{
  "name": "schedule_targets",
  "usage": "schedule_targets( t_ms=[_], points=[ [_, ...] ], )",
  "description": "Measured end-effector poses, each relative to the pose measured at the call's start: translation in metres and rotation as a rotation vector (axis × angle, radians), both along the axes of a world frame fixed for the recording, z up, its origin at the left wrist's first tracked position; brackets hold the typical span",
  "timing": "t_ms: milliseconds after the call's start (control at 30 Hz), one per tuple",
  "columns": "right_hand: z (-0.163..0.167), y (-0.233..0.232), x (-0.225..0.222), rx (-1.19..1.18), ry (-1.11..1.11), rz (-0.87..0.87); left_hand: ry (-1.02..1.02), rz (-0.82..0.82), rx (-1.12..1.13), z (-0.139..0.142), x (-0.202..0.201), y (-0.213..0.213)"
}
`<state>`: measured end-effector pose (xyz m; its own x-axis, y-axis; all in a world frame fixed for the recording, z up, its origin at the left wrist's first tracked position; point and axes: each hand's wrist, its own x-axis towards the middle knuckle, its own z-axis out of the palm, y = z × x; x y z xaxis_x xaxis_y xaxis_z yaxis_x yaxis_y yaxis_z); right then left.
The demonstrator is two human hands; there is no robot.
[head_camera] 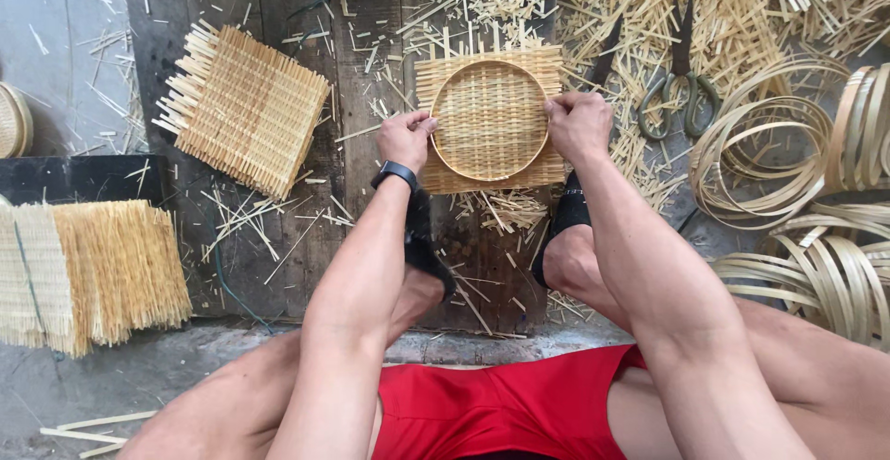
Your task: The person repeatedly places a circular bamboo frame over a square woven bamboo mat, trims the excess weave with shears, and stacks the finished pieces. The person uses a wooden block to hold the mat in place while cutting.
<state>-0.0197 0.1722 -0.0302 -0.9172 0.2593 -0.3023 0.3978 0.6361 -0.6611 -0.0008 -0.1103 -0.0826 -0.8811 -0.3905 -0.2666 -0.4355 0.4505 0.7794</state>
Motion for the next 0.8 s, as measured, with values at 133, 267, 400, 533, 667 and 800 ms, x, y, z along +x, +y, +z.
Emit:
schedule_targets(
  t_ms=[133, 267, 400, 533, 667, 800],
  points=[
    [-0.002, 0.003, 0.002, -0.030, 0.011, 0.002, -0.042, -0.035, -0.035, -0.001, -0.007, -0.005],
    [-0.004, 0.003, 0.002, -0.025, -0.013, -0.038, -0.073, -0.060, 0.052, -0.009, -0.012, -0.010],
    [-0.004, 0.003, -0.003, -0.058, -0.099, -0.040, -0.144, 0.033, 0.340, -0.013, -0.011, -0.010],
    [-0.010, 0.006, -0.010, -0.015, -0.067, 0.022, -0.152, 0.070, 0.382, -0.012, -0.010, -0.007],
    [-0.011, 0.011, -0.018, -0.009, -0.148, 0.075, -0.145, 0.071, 0.369, -0.003, -0.010, -0.006],
    [0.018, 0.009, -0.024, -0.002, -0.210, 0.138, -0.184, -0.090, 0.127, 0.018, -0.016, -0.004]
  ],
)
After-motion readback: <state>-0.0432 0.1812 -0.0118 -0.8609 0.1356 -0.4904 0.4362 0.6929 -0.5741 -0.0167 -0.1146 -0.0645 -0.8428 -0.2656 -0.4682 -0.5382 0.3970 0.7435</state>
